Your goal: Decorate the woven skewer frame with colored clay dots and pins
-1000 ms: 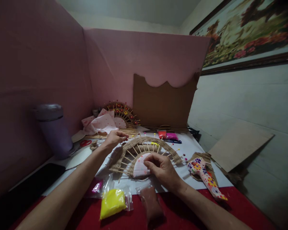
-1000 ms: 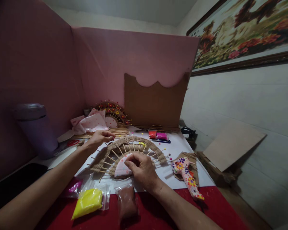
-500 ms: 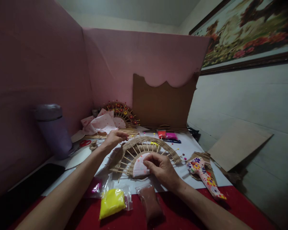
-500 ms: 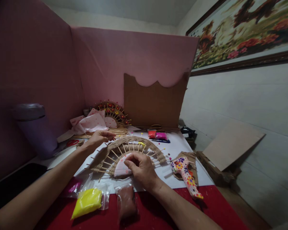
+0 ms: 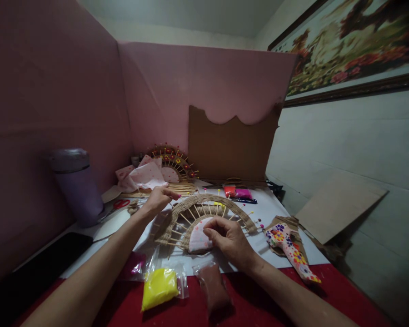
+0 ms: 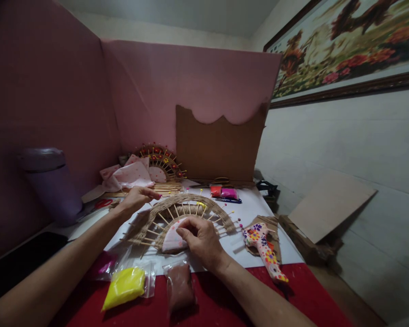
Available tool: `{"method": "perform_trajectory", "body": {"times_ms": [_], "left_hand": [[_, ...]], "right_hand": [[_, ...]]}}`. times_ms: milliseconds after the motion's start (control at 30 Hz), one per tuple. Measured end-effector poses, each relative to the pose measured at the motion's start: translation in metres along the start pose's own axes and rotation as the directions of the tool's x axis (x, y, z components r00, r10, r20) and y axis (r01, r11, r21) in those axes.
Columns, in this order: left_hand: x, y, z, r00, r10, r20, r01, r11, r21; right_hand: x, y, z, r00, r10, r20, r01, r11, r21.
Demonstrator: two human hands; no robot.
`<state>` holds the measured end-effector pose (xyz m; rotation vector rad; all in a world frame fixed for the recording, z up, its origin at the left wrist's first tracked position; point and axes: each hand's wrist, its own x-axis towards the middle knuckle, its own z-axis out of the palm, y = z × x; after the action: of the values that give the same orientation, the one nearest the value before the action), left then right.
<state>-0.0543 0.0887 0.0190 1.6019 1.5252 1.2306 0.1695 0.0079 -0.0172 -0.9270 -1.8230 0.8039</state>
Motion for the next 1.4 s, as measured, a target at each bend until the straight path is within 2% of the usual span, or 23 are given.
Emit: {"method": "perform_trajectory", "body": {"times_ms": [233, 800, 1400], "left_hand": [[0.0046, -0.0049, 0.0011, 0.999, 0.026, -0.044, -0.023, 0.998, 0.059], [0.0018, -0.0057, 0.0014, 0.987, 0.148, -0.069, -0.137, 0.979, 0.151], [0.0021, -0.0083, -0.0011, 0.984, 0.151, -0.090, -0.126, 0.964, 0.233]], "right_hand": [[0.0001, 0.0022, -0.0002, 1.000, -0.007, -0.002, 0.007, 1.000, -0.005], [0.0003, 0.0049, 0.0004, 1.000, 0.002, -0.004, -0.002, 1.000, -0.017], [0.0004, 0.0047, 0.0002, 1.000, -0.004, 0.003, 0.004, 1.000, -0.018]]}}
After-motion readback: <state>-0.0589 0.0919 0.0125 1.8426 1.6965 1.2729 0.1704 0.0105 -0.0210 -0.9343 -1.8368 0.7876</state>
